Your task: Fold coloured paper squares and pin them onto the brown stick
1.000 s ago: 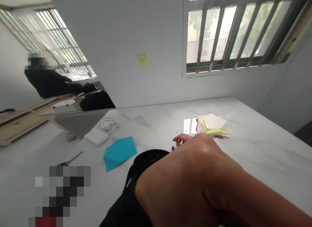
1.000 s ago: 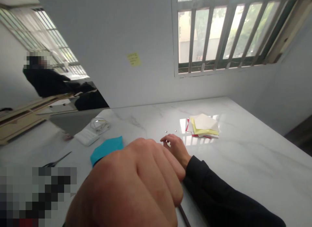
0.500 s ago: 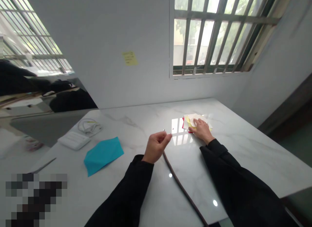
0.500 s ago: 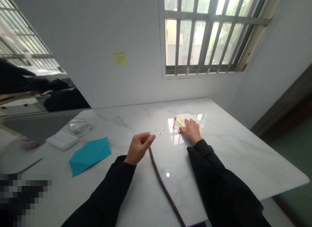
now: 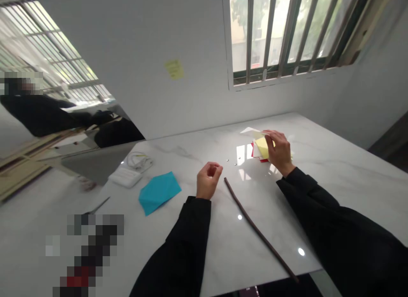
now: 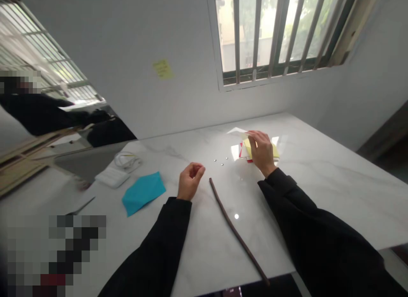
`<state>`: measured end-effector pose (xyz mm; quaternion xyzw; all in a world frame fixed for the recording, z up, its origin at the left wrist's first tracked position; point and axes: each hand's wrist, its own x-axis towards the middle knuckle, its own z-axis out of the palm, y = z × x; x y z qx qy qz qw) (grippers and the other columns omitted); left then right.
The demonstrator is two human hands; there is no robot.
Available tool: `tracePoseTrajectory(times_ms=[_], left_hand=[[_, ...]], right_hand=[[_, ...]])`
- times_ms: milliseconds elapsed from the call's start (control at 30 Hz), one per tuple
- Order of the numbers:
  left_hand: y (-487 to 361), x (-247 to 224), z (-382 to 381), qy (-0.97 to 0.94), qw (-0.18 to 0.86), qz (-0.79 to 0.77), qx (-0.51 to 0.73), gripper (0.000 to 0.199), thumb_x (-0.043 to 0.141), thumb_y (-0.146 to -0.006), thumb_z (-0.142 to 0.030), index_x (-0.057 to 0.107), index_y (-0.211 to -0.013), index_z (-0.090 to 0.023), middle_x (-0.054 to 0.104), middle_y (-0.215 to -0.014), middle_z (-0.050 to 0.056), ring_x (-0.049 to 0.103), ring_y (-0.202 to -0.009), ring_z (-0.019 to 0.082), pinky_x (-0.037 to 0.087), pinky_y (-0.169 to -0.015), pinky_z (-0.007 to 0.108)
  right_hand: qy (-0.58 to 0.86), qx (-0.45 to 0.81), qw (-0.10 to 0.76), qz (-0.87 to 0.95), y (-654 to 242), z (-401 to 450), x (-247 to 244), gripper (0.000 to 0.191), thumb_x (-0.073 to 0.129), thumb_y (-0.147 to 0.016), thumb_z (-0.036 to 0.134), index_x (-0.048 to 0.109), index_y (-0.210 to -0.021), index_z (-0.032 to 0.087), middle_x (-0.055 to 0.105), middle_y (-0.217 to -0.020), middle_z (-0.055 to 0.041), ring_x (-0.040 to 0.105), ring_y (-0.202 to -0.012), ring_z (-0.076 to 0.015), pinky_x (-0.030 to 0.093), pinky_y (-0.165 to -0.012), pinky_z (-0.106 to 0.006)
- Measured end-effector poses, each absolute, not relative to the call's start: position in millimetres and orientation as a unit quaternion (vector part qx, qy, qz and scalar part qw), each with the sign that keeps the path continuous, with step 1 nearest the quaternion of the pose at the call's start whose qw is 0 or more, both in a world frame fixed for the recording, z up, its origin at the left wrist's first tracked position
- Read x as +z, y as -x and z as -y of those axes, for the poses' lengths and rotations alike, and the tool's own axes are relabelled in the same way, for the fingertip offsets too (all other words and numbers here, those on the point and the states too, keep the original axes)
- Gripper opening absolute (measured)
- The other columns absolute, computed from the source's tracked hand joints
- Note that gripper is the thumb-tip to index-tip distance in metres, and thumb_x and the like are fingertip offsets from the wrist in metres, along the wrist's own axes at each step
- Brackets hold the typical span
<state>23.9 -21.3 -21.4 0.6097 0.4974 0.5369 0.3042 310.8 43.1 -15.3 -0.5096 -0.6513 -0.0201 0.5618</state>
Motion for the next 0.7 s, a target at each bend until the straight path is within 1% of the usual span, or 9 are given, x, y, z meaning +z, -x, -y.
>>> tracePoseTrajectory(times_ms=[33,100,167,200,233,300,400,533,700], left_hand=[[-24.4,-23.4,21.1,-0.594,0.336,-0.486,0.547,0.035,0.078,-0.084,-0.048,0.07,-0.105,-0.021,0.067,-0.091,0.005,0.061,-0.08,0.017,0.049,-0.073,0.029],[-25.0,-25.9,19.9,-0.549,0.388,-0.482,0.563,0.071,0.089,-0.073,-0.05,0.062,-0.133,-0.022,0.065,-0.128,0.015,0.065,-0.104,0.024,0.053,-0.086,0.034],[-25.6,-26.8,18.5,-0.5,0.437,-0.48,0.573,0.097,0.096,-0.063,-0.051,0.052,-0.145,-0.023,0.055,-0.147,0.021,0.062,-0.119,0.03,0.053,-0.095,0.039],[-25.8,-27.0,18.0,-0.485,0.457,-0.472,0.577,0.102,0.097,-0.06,-0.051,0.051,-0.146,-0.023,0.055,-0.148,0.022,0.062,-0.121,0.03,0.052,-0.096,0.039],[-26.1,-27.0,17.8,-0.479,0.473,-0.46,0.579,0.1,0.097,-0.059,-0.051,0.053,-0.144,-0.022,0.059,-0.143,0.021,0.064,-0.117,0.029,0.053,-0.094,0.038],[-26.2,-26.9,18.0,-0.486,0.487,-0.442,0.576,0.08,0.095,-0.063,-0.051,0.063,-0.128,-0.018,0.071,-0.119,0.015,0.068,-0.096,0.023,0.054,-0.083,0.033],[-25.7,-26.6,19.4,-0.496,0.478,-0.443,0.574,0.05,0.089,-0.069,-0.052,0.07,-0.097,-0.015,0.072,-0.089,0.007,0.06,-0.068,0.014,0.049,-0.061,0.028],[-23.9,-25.5,19.6,-0.471,0.467,-0.46,0.59,0.045,0.087,-0.071,-0.05,0.067,-0.093,-0.015,0.07,-0.088,0.004,0.057,-0.063,0.011,0.046,-0.053,0.024],[-24.5,-26.0,18.6,-0.449,0.513,-0.455,0.573,0.049,0.088,-0.07,-0.047,0.064,-0.1,-0.017,0.067,-0.082,0.0,0.061,-0.063,0.011,0.05,-0.056,0.022]], right_hand=[[0.477,0.018,0.591,0.65,-298.4,-34.4,-10.8,0.04,0.042,-0.108,0.043,0.074,-0.12,0.022,0.074,-0.126,-0.0106,0.065,-0.122,-0.0279,0.047,-0.108,-0.046],[0.445,0.12,0.629,0.626,-273.2,-17.4,-6.6,0.04,0.045,-0.107,0.049,0.074,-0.116,0.023,0.076,-0.112,-0.009,0.07,-0.106,-0.0269,0.054,-0.096,-0.043],[0.425,0.23,0.663,0.571,-252.4,-4.5,-9.3,0.041,0.05,-0.104,0.056,0.073,-0.099,0.022,0.074,-0.092,-0.0064,0.07,-0.086,-0.0235,0.058,-0.079,-0.037],[0.416,0.294,0.666,0.544,-244.8,-0.5,-12.4,0.041,0.052,-0.102,0.058,0.071,-0.096,0.022,0.072,-0.089,-0.0051,0.069,-0.081,-0.0221,0.058,-0.073,-0.035],[0.408,0.348,0.661,0.525,-239.2,2.0,-16.1,0.041,0.055,-0.1,0.06,0.07,-0.094,0.023,0.071,-0.087,-0.0043,0.069,-0.077,-0.0213,0.058,-0.067,-0.033],[0.402,0.419,0.633,0.512,-233.3,3.5,-23.0,0.042,0.058,-0.097,0.063,0.07,-0.094,0.023,0.072,-0.087,-0.004,0.068,-0.075,-0.0215,0.057,-0.062,-0.032],[0.396,0.465,0.598,0.518,-231.1,2.0,-28.8,0.04,0.066,-0.091,0.061,0.072,-0.099,0.022,0.076,-0.091,-0.0052,0.07,-0.079,-0.0232,0.059,-0.064,-0.033],[0.381,0.532,0.554,0.515,-227.9,0.1,-32.2,0.045,0.081,-0.079,0.048,0.07,-0.113,0.021,0.078,-0.095,-0.0056,0.071,-0.076,-0.0215,0.06,-0.065,-0.033],[0.42,0.518,0.535,0.519,-224.4,-2.7,-39.4,0.035,0.076,-0.078,0.043,0.07,-0.102,0.018,0.075,-0.079,-0.0033,0.06,-0.058,-0.0147,0.045,-0.048,-0.024]])
